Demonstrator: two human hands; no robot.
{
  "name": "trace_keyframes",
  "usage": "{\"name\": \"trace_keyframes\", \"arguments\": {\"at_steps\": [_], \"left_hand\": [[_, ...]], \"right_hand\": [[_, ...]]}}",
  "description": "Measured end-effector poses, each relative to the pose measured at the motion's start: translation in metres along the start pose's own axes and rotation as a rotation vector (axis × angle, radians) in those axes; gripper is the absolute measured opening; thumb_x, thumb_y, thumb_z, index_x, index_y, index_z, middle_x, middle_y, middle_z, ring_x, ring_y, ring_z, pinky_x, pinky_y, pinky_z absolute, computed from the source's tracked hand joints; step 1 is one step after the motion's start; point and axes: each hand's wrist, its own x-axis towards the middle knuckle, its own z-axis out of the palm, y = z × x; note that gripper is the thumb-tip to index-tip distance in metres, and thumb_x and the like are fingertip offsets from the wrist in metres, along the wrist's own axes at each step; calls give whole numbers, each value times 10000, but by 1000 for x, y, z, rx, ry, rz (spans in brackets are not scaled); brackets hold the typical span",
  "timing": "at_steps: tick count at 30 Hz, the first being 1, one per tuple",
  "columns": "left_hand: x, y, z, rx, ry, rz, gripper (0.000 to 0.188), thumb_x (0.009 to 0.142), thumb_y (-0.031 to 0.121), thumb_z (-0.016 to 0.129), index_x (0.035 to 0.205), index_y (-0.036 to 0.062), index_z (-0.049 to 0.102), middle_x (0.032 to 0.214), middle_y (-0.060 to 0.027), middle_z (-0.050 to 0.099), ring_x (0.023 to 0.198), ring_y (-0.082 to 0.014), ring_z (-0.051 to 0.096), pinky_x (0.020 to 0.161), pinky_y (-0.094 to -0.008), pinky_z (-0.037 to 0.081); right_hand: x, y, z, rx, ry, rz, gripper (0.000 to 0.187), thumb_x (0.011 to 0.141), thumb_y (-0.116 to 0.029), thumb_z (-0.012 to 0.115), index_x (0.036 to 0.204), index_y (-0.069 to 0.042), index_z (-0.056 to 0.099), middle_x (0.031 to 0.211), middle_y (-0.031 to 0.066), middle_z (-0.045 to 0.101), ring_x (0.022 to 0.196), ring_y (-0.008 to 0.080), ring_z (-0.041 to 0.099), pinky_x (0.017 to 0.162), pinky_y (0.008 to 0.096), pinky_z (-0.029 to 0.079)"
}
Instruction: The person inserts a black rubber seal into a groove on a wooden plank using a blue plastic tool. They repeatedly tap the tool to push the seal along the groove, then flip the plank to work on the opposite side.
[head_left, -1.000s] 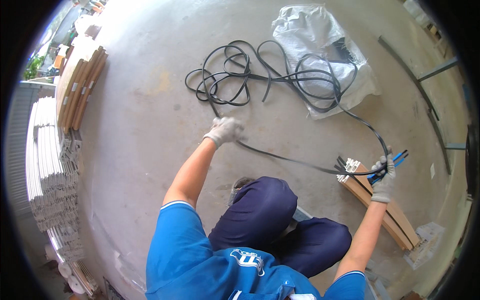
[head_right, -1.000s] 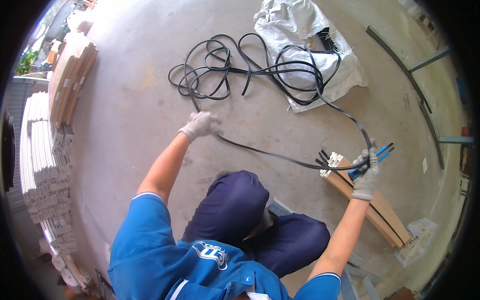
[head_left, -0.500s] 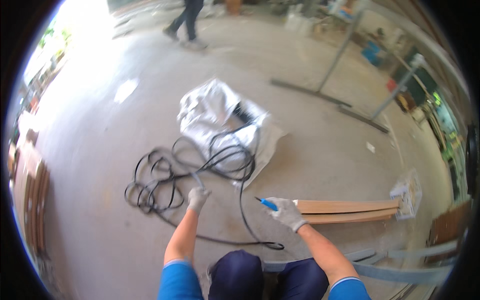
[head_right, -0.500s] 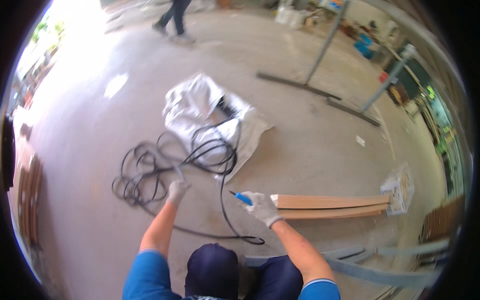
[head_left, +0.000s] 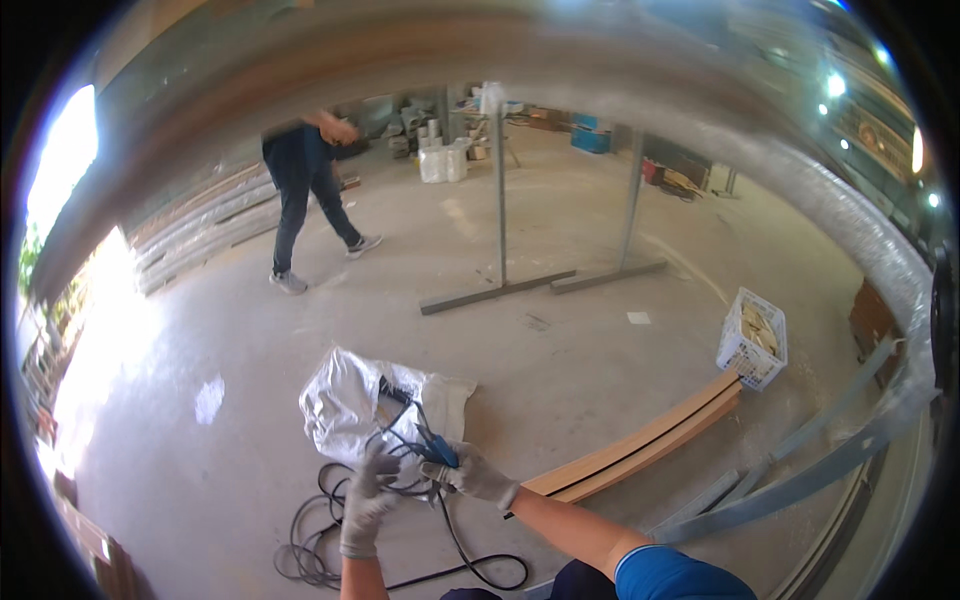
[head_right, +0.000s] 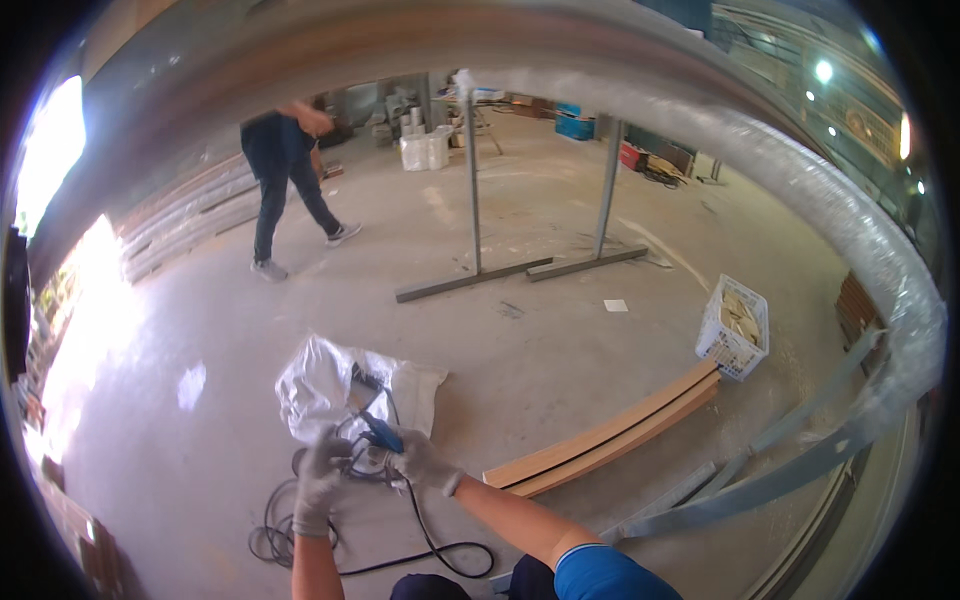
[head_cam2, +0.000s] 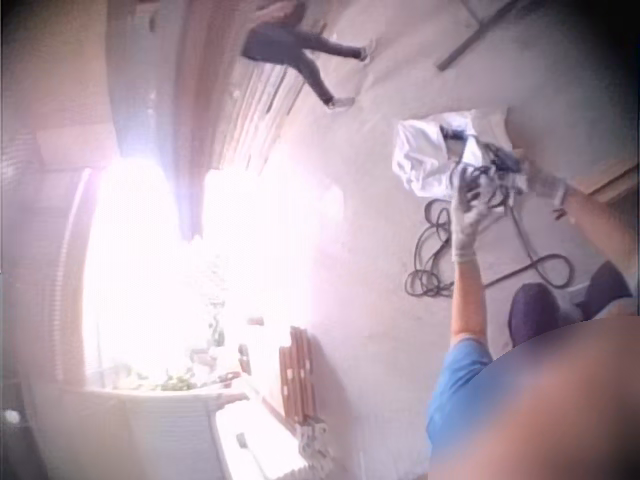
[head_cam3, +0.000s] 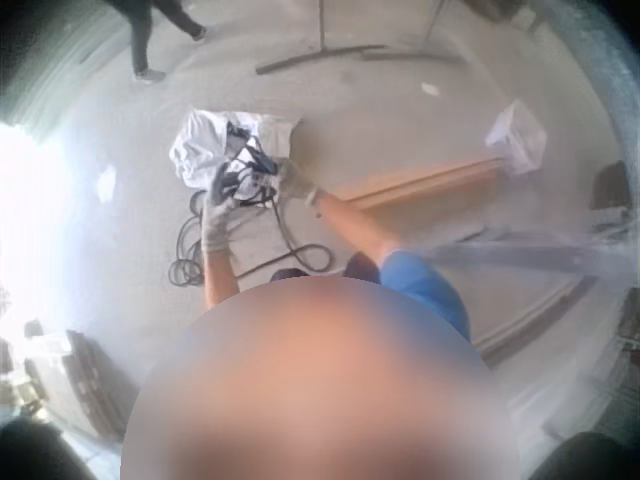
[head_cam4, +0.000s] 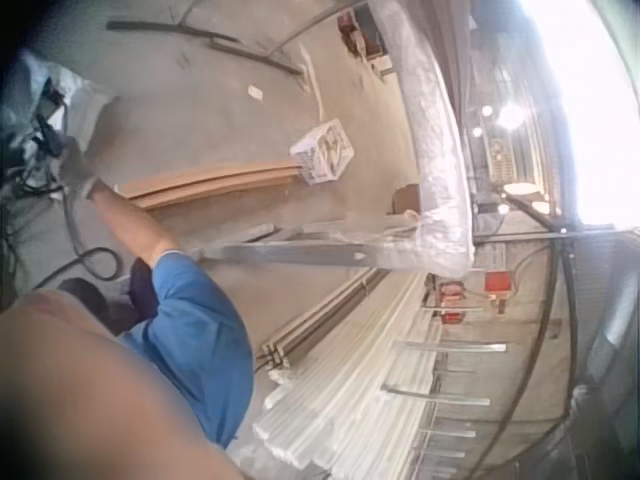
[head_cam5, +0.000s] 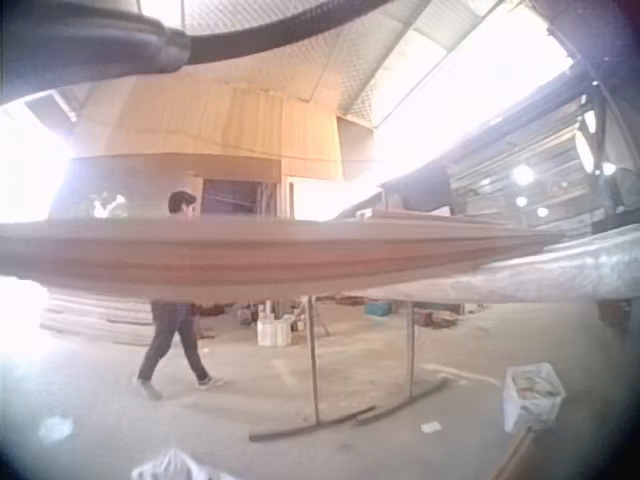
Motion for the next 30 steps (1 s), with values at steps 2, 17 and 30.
{"name": "trace_keyframes", "arguments": {"at_steps": [2, 17, 30], "left_hand": [[3, 12, 23, -13, -211, -209, 872, 733, 186, 909, 1464, -25, 482, 1464, -156, 501, 1282, -195, 550, 903, -352, 540], [-47, 221, 139, 1351, -560, -420, 306, 925, 259, 694, 1193, 116, 727, 856, -217, 692, 734, -297, 694, 680, -392, 542], [-9, 552, 9, 486, 1127, 186, 599, 1033, 560, 497, 1162, -1, 660, 765, -9, 609, 683, -94, 585, 608, -262, 482]], "right_hand": [[-8, -56, -9, 74, 5, -21, 218, 972, -233, 720, 1085, -55, 664, 848, -23, 668, 645, 37, 540, 569, 221, 439], [-143, -473, -81, 355, 635, -127, 211, 1005, -331, 653, 1038, -137, 578, 792, 2, 612, 573, 74, 482, 505, 228, 393], [-175, -587, -177, 144, 886, -247, 271, 1017, -333, 647, 1098, -76, 608, 828, -5, 612, 652, 48, 516, 574, 215, 430]]}}
